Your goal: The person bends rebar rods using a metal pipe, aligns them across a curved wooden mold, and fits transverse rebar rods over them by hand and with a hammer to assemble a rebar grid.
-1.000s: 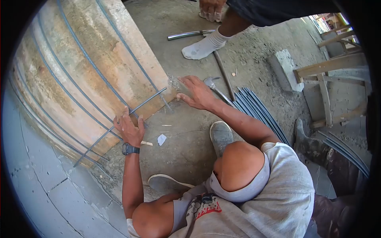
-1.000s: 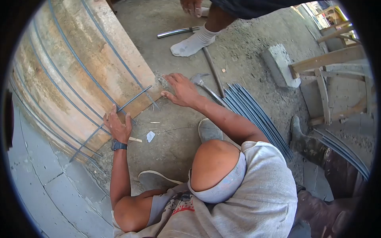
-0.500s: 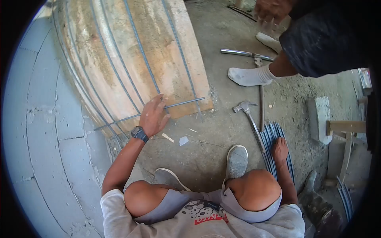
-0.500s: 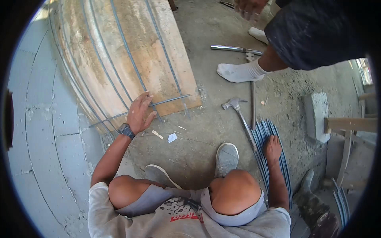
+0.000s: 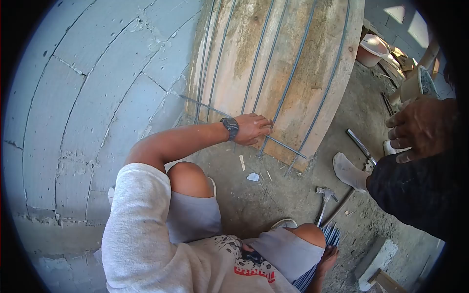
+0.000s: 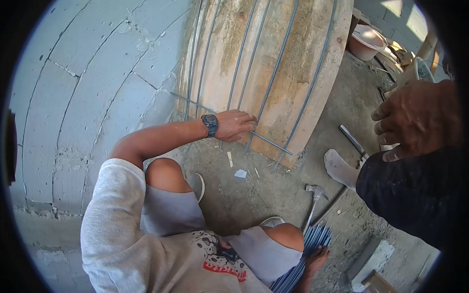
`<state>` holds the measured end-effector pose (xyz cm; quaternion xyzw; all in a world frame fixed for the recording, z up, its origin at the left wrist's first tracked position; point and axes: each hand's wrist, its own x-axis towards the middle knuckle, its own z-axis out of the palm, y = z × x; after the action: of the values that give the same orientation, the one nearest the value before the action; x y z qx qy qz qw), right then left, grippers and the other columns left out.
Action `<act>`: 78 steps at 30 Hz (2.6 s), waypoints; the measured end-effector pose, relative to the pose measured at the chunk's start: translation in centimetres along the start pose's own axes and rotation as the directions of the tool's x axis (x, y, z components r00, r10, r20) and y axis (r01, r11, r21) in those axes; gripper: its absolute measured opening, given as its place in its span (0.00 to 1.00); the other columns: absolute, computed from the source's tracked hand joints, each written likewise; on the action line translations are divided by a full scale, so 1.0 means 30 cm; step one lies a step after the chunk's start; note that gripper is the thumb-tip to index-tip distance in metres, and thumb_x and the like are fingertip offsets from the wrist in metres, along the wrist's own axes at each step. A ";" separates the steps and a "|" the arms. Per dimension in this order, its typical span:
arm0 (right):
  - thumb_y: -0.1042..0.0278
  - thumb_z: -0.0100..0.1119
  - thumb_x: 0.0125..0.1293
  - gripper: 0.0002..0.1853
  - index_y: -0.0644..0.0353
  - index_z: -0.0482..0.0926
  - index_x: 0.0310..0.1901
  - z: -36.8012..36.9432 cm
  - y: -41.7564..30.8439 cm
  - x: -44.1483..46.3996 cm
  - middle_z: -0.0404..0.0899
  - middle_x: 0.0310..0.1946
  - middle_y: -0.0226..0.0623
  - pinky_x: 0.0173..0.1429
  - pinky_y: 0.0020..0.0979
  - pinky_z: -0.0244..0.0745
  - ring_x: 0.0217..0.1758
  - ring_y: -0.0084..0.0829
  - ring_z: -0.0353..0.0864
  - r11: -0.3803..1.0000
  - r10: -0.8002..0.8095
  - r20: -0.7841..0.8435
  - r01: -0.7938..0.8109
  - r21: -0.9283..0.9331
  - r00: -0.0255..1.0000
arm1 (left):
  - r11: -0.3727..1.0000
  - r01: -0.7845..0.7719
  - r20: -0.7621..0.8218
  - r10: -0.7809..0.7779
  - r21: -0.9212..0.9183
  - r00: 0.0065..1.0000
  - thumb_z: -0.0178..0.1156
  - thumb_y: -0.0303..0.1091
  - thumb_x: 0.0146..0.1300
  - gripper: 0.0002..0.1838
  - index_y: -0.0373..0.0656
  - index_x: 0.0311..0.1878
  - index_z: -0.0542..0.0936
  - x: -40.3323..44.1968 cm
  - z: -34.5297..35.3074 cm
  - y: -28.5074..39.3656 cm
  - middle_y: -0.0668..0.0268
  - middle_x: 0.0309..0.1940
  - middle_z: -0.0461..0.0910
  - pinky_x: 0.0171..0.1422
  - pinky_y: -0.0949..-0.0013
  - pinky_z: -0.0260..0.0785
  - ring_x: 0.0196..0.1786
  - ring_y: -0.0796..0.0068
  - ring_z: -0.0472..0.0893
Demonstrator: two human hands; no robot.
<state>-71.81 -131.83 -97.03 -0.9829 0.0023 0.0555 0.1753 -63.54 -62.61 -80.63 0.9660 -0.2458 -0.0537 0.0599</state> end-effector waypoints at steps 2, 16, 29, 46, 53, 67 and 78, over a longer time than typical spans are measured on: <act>0.63 0.52 0.79 0.17 0.71 0.79 0.52 -0.066 -0.052 -0.002 0.80 0.45 0.66 0.53 0.56 0.74 0.49 0.66 0.80 0.996 -0.007 -0.157 0.021 0.086 0.988 | 0.998 0.014 -0.006 -0.014 -0.056 1.000 0.70 0.35 0.58 0.31 0.42 0.65 0.73 -0.037 0.006 0.025 0.52 0.67 0.71 0.68 0.51 0.71 0.66 0.50 0.76; 0.59 0.62 0.76 0.15 0.63 0.82 0.51 -0.127 -1.913 0.343 0.76 0.25 0.28 0.31 0.26 0.67 0.26 0.18 0.70 0.750 -0.589 0.494 0.204 0.629 0.640 | 0.995 -0.059 -0.538 0.006 -0.081 0.843 0.63 0.43 0.68 0.33 0.56 0.76 0.67 -0.108 -0.053 -0.044 0.62 0.55 0.80 0.61 0.59 0.72 0.52 0.64 0.82; 0.52 0.51 0.82 0.23 0.68 0.82 0.43 0.089 -2.089 0.354 0.66 0.15 0.33 0.30 0.35 0.66 0.21 0.25 0.69 0.815 -0.579 0.483 0.468 0.342 0.657 | 0.180 0.030 -0.019 -0.265 -0.983 0.964 0.69 0.46 0.67 0.35 0.35 0.70 0.72 -0.454 0.197 -0.167 0.59 0.46 0.86 0.51 0.61 0.79 0.50 0.67 0.86; 0.50 0.60 0.77 0.29 0.68 0.74 0.66 0.095 -1.840 0.264 0.80 0.48 0.56 0.60 0.42 0.77 0.54 0.48 0.83 0.857 -0.505 0.680 0.400 0.324 0.531 | -0.574 -0.723 0.127 -0.809 -0.385 0.574 0.54 0.52 0.80 0.22 0.44 0.61 0.75 -0.294 0.211 -0.271 0.69 0.35 0.79 0.58 0.57 0.82 0.38 0.76 0.82; 0.54 0.55 0.81 0.21 0.62 0.70 0.33 0.091 -1.888 0.406 0.67 0.25 0.38 0.38 0.39 0.67 0.30 0.30 0.67 0.861 -0.507 0.565 0.344 0.375 0.651 | -0.493 -0.796 0.259 -0.868 -0.351 0.423 0.48 0.52 0.83 0.22 0.42 0.62 0.73 -0.242 0.208 -0.392 0.66 0.36 0.76 0.60 0.54 0.82 0.39 0.72 0.80; 0.58 0.64 0.73 0.14 0.62 0.77 0.39 0.052 -1.971 0.676 0.78 0.35 0.48 0.38 0.46 0.74 0.36 0.56 0.80 0.645 -0.763 0.092 0.746 0.164 0.640 | -0.515 -0.242 0.359 -0.799 -0.822 0.483 0.55 0.54 0.79 0.23 0.40 0.55 0.75 -0.237 0.176 -0.548 0.60 0.45 0.83 0.53 0.58 0.84 0.45 0.62 0.87; 0.71 0.68 0.69 0.08 0.63 0.78 0.43 0.099 -2.037 0.707 0.75 0.38 0.46 0.45 0.43 0.73 0.39 0.49 0.78 0.588 -0.781 -0.283 0.808 -0.032 0.557 | -0.394 -0.340 0.190 -0.844 -0.854 0.502 0.58 0.54 0.77 0.25 0.36 0.53 0.78 -0.195 0.160 -0.607 0.55 0.45 0.87 0.48 0.63 0.84 0.44 0.67 0.88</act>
<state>-49.59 -73.13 -81.09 -0.8655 -0.4149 -0.1624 0.2289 -60.75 -44.34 -87.53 0.4341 0.2758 0.1404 0.8460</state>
